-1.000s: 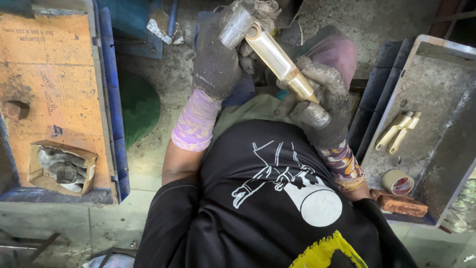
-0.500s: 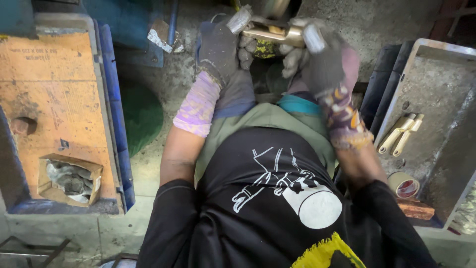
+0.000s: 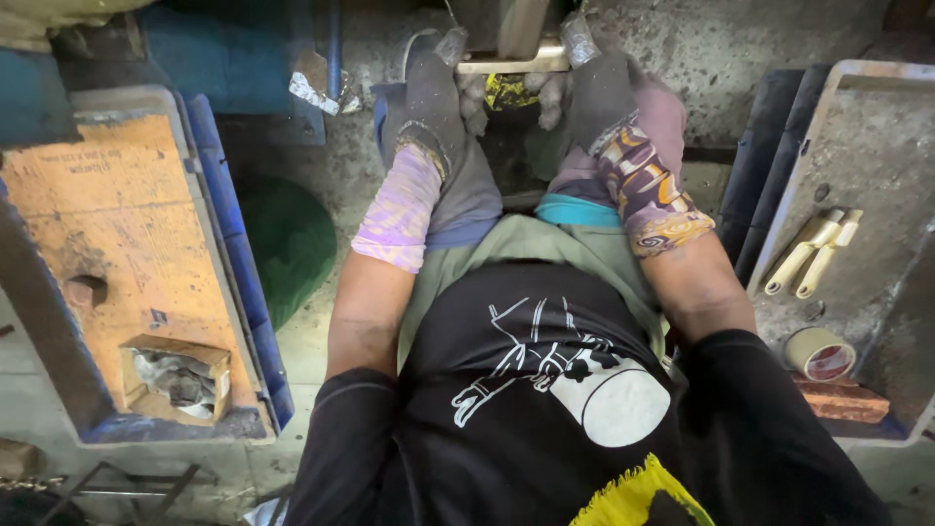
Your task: The person uses a bench grinder to smooth and shape small metal parts. They hold the parts with gloved hands against the spinning wheel, rotating them to treat different surfaces.
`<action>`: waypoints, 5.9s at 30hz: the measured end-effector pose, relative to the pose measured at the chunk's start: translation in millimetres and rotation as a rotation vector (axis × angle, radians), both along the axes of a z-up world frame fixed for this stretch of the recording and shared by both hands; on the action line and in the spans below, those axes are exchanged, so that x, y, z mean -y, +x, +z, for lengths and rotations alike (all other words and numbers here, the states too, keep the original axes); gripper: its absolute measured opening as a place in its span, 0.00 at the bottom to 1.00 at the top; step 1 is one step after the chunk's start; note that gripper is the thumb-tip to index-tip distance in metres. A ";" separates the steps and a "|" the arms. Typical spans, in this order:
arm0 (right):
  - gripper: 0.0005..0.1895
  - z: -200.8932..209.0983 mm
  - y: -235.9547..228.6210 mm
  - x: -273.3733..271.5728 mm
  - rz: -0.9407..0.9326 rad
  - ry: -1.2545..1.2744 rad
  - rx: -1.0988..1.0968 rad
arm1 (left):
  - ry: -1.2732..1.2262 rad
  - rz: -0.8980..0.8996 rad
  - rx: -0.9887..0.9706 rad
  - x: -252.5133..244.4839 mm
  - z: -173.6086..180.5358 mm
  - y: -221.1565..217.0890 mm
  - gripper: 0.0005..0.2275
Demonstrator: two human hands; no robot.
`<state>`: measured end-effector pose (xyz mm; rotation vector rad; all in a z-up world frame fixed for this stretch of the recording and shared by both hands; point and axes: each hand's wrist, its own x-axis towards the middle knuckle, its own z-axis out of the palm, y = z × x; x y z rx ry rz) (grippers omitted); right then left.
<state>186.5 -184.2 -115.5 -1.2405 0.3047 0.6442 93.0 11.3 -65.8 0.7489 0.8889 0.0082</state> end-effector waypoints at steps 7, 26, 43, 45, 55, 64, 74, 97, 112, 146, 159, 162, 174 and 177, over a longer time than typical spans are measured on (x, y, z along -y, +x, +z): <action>0.20 18.1 -14.5 34.4 0.544 -1.252 0.808 | -0.088 0.049 -0.023 -0.4 -13.7 7.8 0.10; 0.29 9.7 -4.6 52.6 0.675 -1.159 0.629 | -0.129 0.102 -0.212 1.2 0.2 14.6 0.10; 0.28 -0.5 -6.5 56.5 0.640 -1.146 0.629 | -0.105 0.134 -0.257 2.5 7.2 17.3 0.09; 0.25 -3.5 -0.7 54.3 0.604 -1.042 0.447 | -0.095 0.112 -0.196 0.6 4.6 15.7 0.10; 0.27 18.3 -12.3 40.8 0.690 -1.187 0.605 | -0.038 0.086 -0.053 -5.5 -8.2 1.5 0.14; 0.25 23.4 -10.8 43.3 0.635 -1.145 0.657 | -0.084 0.128 -0.263 -7.4 -29.4 26.0 0.15; 0.24 30.6 -11.3 44.7 0.610 -1.204 0.618 | -0.078 0.088 -0.128 -2.2 -54.7 18.7 0.18; 0.32 52.1 -13.5 58.6 0.553 -1.232 0.827 | 0.167 -0.140 -0.228 8.6 -73.4 45.3 0.22; 0.24 107.8 -98.7 39.4 0.187 0.309 0.337 | 0.197 -0.131 0.469 14.6 34.6 -43.3 0.16; 0.32 197.9 -154.1 57.4 0.441 -0.080 0.897 | 0.730 0.005 0.733 13.1 82.7 -84.7 0.11; 0.32 197.6 -151.7 50.0 0.424 -0.155 0.989 | 0.593 -0.080 0.698 10.8 91.1 -89.5 0.11; 0.31 199.9 -152.2 50.4 0.433 -0.315 1.071 | 0.944 -0.072 0.712 10.9 93.2 -90.5 0.10; 0.22 199.8 -140.8 34.9 0.362 0.003 0.875 | 1.263 -0.066 0.623 3.7 88.8 -86.2 0.11; 0.22 191.0 -127.1 26.4 0.313 0.015 0.802 | 0.520 -0.143 0.640 1.3 86.7 -80.4 0.14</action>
